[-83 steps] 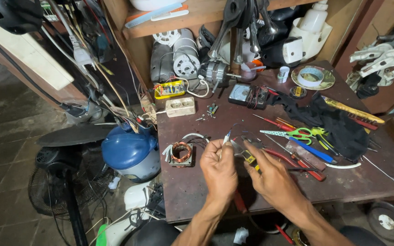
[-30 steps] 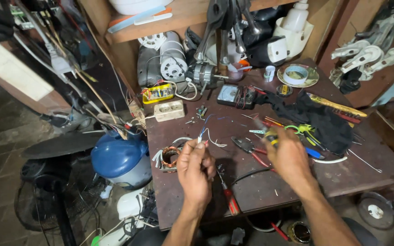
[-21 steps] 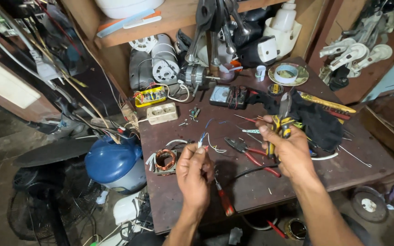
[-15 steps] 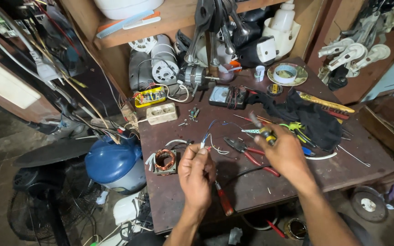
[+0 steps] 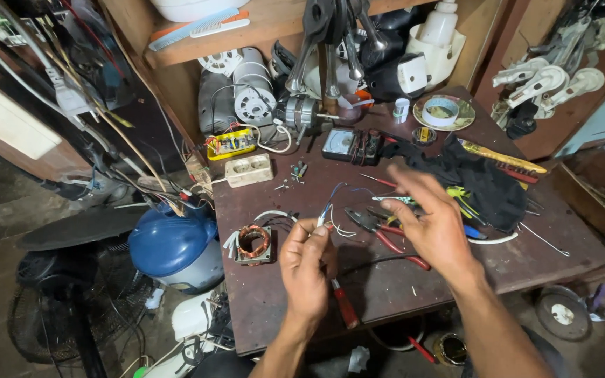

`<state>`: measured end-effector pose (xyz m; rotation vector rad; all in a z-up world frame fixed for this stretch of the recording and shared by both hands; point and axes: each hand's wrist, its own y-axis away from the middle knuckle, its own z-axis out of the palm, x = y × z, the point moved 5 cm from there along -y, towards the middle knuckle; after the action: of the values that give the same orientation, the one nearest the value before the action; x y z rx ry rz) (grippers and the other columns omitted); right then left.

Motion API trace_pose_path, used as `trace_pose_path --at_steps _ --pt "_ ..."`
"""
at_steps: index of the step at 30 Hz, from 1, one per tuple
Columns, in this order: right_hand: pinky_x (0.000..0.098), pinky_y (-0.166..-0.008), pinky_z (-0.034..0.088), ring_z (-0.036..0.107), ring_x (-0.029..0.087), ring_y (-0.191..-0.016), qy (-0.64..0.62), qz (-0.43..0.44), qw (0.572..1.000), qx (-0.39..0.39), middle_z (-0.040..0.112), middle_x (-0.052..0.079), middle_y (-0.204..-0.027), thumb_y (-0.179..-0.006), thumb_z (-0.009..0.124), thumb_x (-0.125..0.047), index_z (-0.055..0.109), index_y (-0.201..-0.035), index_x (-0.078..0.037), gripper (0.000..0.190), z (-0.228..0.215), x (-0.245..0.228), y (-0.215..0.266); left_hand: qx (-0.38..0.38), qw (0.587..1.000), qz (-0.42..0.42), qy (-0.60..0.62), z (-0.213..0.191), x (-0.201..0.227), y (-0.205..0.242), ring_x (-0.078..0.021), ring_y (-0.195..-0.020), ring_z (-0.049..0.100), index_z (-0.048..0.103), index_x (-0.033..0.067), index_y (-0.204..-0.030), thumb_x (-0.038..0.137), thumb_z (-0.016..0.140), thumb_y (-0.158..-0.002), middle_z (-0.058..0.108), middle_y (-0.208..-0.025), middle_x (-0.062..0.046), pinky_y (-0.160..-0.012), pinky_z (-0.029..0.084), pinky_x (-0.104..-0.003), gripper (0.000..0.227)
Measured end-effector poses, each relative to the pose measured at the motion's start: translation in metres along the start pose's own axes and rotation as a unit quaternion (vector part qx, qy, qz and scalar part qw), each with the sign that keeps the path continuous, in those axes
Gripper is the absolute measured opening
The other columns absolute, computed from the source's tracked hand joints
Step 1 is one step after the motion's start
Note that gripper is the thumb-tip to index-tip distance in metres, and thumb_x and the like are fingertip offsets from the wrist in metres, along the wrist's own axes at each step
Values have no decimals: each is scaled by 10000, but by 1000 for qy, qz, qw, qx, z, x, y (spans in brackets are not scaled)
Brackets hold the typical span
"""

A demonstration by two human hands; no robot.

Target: The person sits on the floor and works on a small electrical component with copper windings. They use pliers and scissors to strip the insulation from white and blue wires, then twist the exposed ends together by hand.

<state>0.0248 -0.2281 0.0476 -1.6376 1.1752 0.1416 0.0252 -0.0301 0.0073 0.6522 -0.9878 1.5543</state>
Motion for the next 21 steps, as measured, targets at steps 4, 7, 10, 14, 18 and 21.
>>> trace_pose_path --at_steps 4,7,10,14,18,21 --pt "308 -829 544 681 207 -888 -6 -67 998 17 725 98 -967 -929 690 -36 740 -1003 -18 91 -9 -9 -3 -12 999 -38 -20 1 -2 5 -73 -429 322 565 66 -870 164 564 -960 394 -535 13 -370 255 -244 133" --pt "297 -853 511 635 189 -909 -42 -5 999 9 675 92 -956 -930 688 -68 741 -1036 -50 120 -27 1 0 -100 991 -45 -81 16 13 11 -52 -472 336 562 110 -846 178 580 -964 431 -607 51 -393 274 -233 138" --pt "301 -851 521 627 184 -902 5 -21 1000 -9 671 88 -965 -921 687 -73 734 -1038 -43 130 -53 -13 3 -107 958 13 -267 37 45 21 -174 -1000 583 577 76 -1173 414 478 -929 623 -1062 -58 -897 458 -313 429" --pt "272 -772 485 644 173 -881 33 -82 994 -58 649 93 -989 -946 615 -109 735 -1072 -67 179 -72 -48 7 -82 841 315 -433 75 92 40 -346 -1215 554 513 -29 -1307 368 397 -1036 568 -1278 -212 -1040 419 -461 495" --pt "270 -820 523 689 177 -913 29 -134 982 -130 662 93 -1013 -929 580 -78 744 -1045 -66 202 -69 -79 5 -189 795 331 -471 96 93 49 -242 -864 601 635 96 -1118 193 535 -1028 701 -1007 -38 -802 354 -398 166" --pt "306 -792 522 679 214 -913 2 -166 968 -187 663 104 -1021 -962 524 -142 723 -1055 -62 234 -66 -81 -4 -181 829 257 -462 80 74 42 -188 -682 535 697 126 -1130 247 527 -1020 644 -755 23 -720 330 -357 236"
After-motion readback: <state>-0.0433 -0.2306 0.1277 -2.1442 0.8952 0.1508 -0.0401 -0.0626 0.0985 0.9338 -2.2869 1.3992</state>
